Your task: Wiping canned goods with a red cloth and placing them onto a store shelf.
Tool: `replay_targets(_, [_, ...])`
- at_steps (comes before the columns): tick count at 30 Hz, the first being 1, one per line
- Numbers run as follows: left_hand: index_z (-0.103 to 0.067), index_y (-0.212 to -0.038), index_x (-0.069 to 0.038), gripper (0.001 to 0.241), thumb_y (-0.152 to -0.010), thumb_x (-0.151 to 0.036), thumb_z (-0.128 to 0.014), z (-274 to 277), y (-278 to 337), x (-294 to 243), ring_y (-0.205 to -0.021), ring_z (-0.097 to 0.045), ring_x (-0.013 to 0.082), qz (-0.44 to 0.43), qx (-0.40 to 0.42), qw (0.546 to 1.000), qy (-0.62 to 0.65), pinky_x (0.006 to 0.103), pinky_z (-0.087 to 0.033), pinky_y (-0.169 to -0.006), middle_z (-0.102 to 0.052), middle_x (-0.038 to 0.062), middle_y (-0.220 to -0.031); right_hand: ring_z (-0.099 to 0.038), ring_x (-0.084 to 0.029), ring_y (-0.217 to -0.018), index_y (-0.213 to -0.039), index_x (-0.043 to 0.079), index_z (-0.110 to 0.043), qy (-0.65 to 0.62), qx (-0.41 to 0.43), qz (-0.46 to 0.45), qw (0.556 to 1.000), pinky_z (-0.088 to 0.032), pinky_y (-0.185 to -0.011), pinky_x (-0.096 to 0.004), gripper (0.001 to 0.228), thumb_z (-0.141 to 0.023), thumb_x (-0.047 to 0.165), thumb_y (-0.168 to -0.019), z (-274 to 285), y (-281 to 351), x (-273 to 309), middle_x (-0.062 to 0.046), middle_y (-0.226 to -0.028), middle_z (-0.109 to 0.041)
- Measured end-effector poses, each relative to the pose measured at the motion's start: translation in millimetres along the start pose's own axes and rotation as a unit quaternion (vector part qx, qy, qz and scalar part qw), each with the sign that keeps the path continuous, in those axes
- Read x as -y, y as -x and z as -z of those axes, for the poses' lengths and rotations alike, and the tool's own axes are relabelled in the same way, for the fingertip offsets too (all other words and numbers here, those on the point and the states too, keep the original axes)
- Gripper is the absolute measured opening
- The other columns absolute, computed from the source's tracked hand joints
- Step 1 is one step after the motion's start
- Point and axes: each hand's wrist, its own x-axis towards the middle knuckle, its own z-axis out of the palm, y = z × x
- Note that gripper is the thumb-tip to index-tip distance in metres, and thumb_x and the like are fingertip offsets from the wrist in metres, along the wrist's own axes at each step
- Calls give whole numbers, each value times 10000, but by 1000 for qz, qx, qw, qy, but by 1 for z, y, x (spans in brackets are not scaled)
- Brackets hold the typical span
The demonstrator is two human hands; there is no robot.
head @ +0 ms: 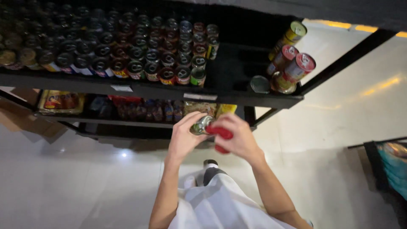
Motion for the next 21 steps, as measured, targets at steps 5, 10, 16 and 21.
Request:
replay_targets(5, [-680, -1239, -1, 641, -641, -71, -900, -16, -14, 0, -1177, -683, 322, -44, 17, 998, -40, 388, -547, -998, -694, 166, -1272, -699, -265, -1033, -1044, 73, -747, -50, -26, 49, 997, -572, -897, -350, 317, -783, 71, -730, 8, -25, -13, -112, -1125, -680])
replay_targets(10, [-701, -1200, -47, 600, -659, -181, -922, -27, -78, -28, -1155, -661, 354, -44, 45, 994, -87, 419, -533, -988, -726, 153, -1221, -698, -247, -1004, -1058, 54, -744, -15, -165, 35, 986, -567, -874, -336, 304, -764, 36, -755, 40, -58, -41, -117, -1110, -673])
replay_targets(16, [-549, -1399, -77, 745, -750, -253, -871, -57, -186, 22, -1138, -635, 413, 70, 78, 986, -127, 458, -516, -927, -684, 231, -1180, -683, -243, -954, -1043, 30, -734, -12, -278, 8, 961, -555, -860, -342, 242, -764, 36, -804, 71, -67, -79, -112, -1049, -665])
replay_targets(21, [-608, -1344, -78, 615, -814, -283, -842, -87, -254, 117, -1209, -614, 385, 2, 120, 953, -278, 502, -520, -958, -631, 175, -1325, -679, -244, -954, -1029, 20, -718, -28, -291, 5, 956, -548, -878, -342, 253, -754, 37, -780, 78, -71, -104, -110, -1038, -673])
